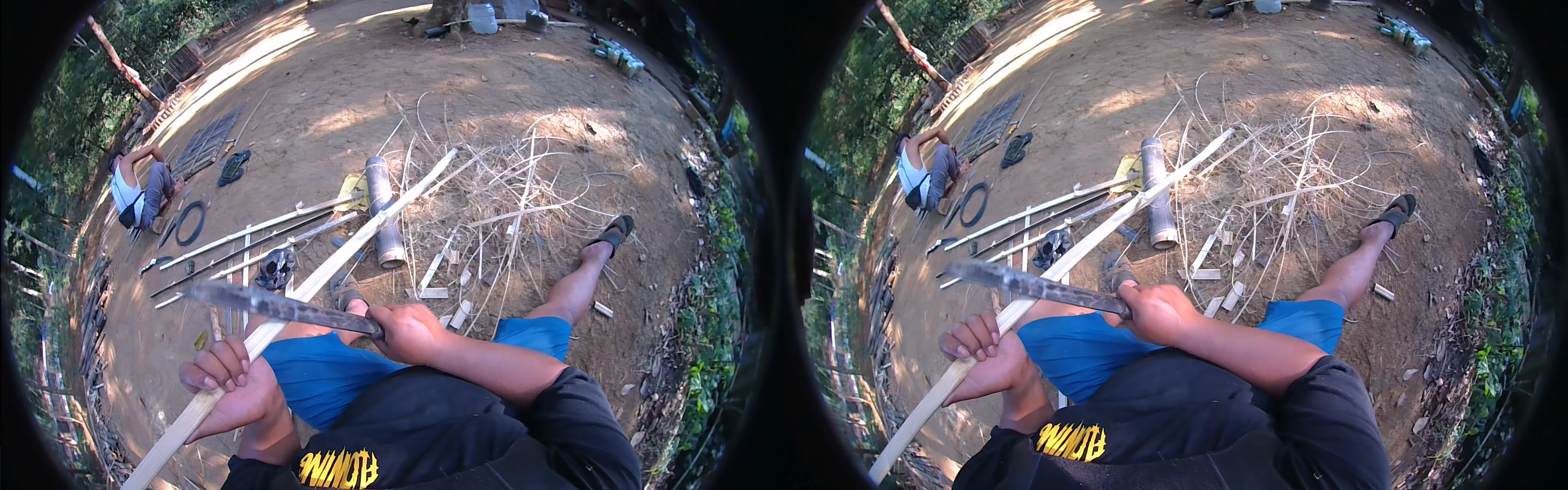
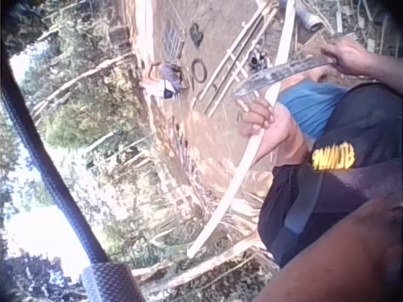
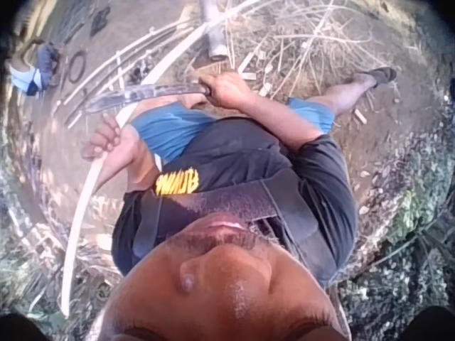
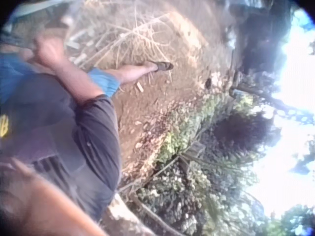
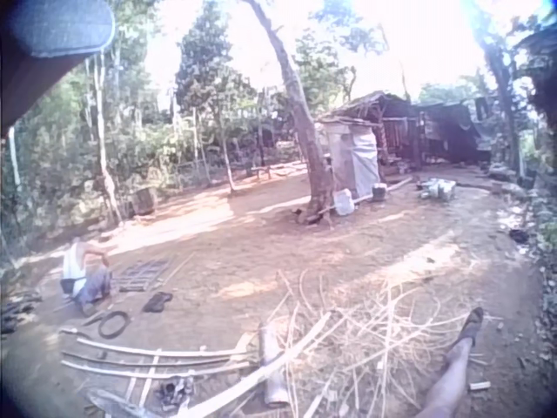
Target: The person strips thin layers of material from a long piece of bamboo using a large knife while sitting on the ground.
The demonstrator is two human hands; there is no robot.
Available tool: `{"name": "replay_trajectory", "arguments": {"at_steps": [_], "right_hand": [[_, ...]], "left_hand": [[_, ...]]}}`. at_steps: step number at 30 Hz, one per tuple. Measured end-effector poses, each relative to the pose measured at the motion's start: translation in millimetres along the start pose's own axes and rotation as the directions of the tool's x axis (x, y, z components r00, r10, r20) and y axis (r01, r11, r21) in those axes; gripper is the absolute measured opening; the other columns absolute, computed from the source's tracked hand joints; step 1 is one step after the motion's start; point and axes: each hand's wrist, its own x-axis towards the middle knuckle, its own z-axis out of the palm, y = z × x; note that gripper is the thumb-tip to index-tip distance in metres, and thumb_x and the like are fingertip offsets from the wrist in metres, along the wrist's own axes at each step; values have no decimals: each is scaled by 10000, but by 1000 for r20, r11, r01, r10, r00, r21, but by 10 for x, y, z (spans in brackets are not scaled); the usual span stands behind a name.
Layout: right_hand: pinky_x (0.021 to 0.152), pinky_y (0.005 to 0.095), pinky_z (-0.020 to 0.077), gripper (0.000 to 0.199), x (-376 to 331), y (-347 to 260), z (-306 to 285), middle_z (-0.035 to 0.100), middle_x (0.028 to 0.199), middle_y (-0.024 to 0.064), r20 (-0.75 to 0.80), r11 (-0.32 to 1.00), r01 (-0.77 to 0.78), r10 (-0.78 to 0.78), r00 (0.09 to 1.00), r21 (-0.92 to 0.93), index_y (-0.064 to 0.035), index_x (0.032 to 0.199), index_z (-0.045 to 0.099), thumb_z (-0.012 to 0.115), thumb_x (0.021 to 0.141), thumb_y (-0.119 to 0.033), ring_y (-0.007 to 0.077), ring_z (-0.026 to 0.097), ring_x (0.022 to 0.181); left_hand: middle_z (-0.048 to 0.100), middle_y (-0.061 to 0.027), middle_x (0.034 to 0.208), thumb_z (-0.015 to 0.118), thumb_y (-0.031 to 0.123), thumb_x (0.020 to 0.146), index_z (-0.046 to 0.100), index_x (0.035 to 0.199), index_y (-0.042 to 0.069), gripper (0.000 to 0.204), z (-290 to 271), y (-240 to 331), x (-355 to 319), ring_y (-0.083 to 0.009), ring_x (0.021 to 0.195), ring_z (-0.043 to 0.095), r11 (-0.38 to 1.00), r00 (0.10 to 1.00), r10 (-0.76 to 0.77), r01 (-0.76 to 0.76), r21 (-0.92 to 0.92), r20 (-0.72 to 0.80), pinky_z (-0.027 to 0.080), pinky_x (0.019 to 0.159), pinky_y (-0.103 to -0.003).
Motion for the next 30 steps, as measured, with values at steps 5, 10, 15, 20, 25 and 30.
{"name": "replay_trajectory", "arguments": {"at_steps": [5, 10, 15, 20, 25, 30], "right_hand": [[797, 514, 511, 237, 182, 1261, 87, 688, 905, 209, -220, 853, -519, 517, 827, 52, -58, 1048, 617, 610, 862, -203, 425, 656, 856], [758, 523, 510, 178, 49, 245, 114, 670, 798, 189, -51, 980, -197, 199, 979, 38, -97, 959, 587, 645, 812, -179, 407, 657, 826], [810, 481, 516, 255, 213, 1519, 245, 691, 893, 184, -236, 915, -395, 368, 899, -77, -91, 1052, 611, 642, 819, -189, 385, 669, 869], [888, 485, 498, 352, 208, 1207, 54, 678, 1037, 233, -149, 811, -583, 572, 807, -45, -26, 1156, 593, 597, 847, -194, 390, 635, 1030], [797, 505, 515, 312, 80, 535, 128, 679, 928, 236, -78, 901, -434, 434, 897, 17, -71, 1156, 571, 583, 884, -223, 404, 663, 912], [706, 519, 516, 206, 162, 299, 123, 667, 807, 197, -115, 999, -45, 43, 992, -9, -96, 984, 578, 648, 810, -181, 439, 645, 773]], "left_hand": [[298, 13, 507, 343, 903, 777, 355, 678, 135, 774, 77, 56, 34, -98, 433, 274, 1000, 999, 1, 0, 13, -37, 251, 480, -264], [294, 28, 512, 402, 886, 767, 357, 682, 141, 751, 51, 85, 60, -89, 436, 268, 1000, 1000, 15, -15, 15, -24, 238, 491, -260], [296, 33, 516, 462, 873, 744, 386, 680, 136, 744, 156, 282, 231, -80, 440, 257, 997, 997, -41, 37, -68, -58, 228, 500, -254], [293, 39, 527, 472, 876, 739, 406, 690, 128, 753, -111, 481, 216, -70, 443, 270, 998, 997, -63, 63, 7, -52, 253, 483, -239], [299, 38, 528, 436, 915, 716, 404, 690, 127, 789, -139, 692, 580, -69, 441, 277, 997, 996, -79, 79, 8, -40, 273, 486, -238], [298, 39, 526, 417, 922, 717, 388, 687, 132, 791, -111, 756, 720, -72, 437, 284, 994, 994, -105, 105, 39, 9, 273, 488, -240]]}}
